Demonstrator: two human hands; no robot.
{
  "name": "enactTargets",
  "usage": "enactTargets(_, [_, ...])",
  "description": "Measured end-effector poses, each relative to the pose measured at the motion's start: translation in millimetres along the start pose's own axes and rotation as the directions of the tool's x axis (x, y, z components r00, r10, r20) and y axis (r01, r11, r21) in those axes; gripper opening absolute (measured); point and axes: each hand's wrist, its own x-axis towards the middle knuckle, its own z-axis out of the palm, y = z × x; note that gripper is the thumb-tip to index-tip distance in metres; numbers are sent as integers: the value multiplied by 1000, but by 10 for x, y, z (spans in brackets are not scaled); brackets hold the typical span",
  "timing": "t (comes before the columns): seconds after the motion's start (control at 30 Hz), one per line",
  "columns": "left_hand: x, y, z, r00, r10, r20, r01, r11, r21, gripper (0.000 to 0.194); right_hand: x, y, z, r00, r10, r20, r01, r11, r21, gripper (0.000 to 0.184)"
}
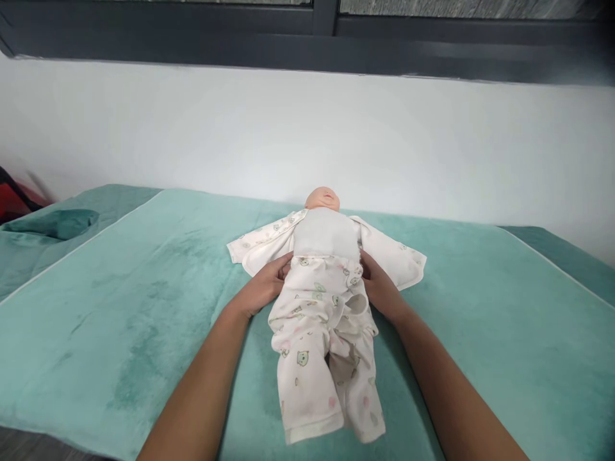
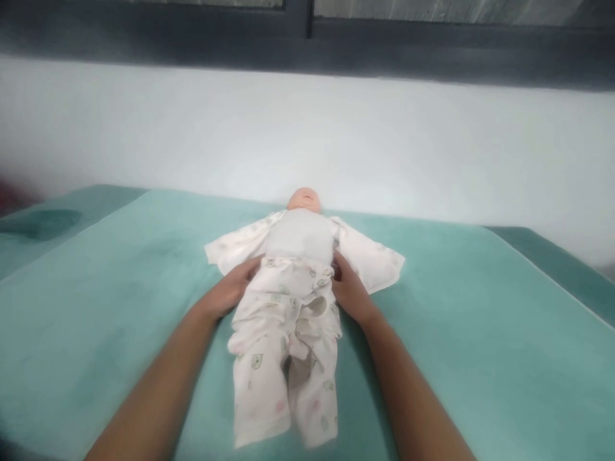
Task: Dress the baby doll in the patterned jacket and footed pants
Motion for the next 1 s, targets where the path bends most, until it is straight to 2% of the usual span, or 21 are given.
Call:
enactTargets(0.07, [11,-5,6,998,27,-49,-23,997,73,50,-13,-43,17,999,-32,3,32,999,-5,68])
enactTargets(0.2, [90,-80,-30,984,54,-169,-22,982,188,37,-8,-27,-15,994,-48,-96,38,993,-113,63])
enactTargets(0.33, [228,-183,-59,931,72,-358,36,957,286,27,62,7,-68,984,-83,-159,54,983,-178,49])
enactTargets(0.4, [290,-208,-43,911,65,-408,45,966,253,24,124,2,-67,981,-100,-169,77,987,-139,43])
enactTargets(0.5, [351,-216,0,909,1,-416,26,998,59,27,230,-35,-19,979,-78,-190,82,996,16,38])
enactTargets(0.63, [400,-225,10,876,-91,-473,6,984,-178,29,357,-94,88,987,16,-161,32,956,293,37])
enactTargets(0.77, [428,-259,-28,865,-124,-487,-9,965,-261,30,401,-46,131,982,45,-185,23,938,346,36])
enactTargets(0.83, [425,-281,-36,878,-114,-464,-7,968,-250,32,383,14,112,968,84,-235,-15,960,279,33])
enactTargets(0.9, [411,-295,-34,891,-61,-451,-9,988,-152,32,350,61,78,956,116,-269,-66,980,187,32])
enactTargets(1.0, [384,-281,-21,901,4,-434,22,998,56,29,299,62,36,973,106,-206,-83,989,118,32])
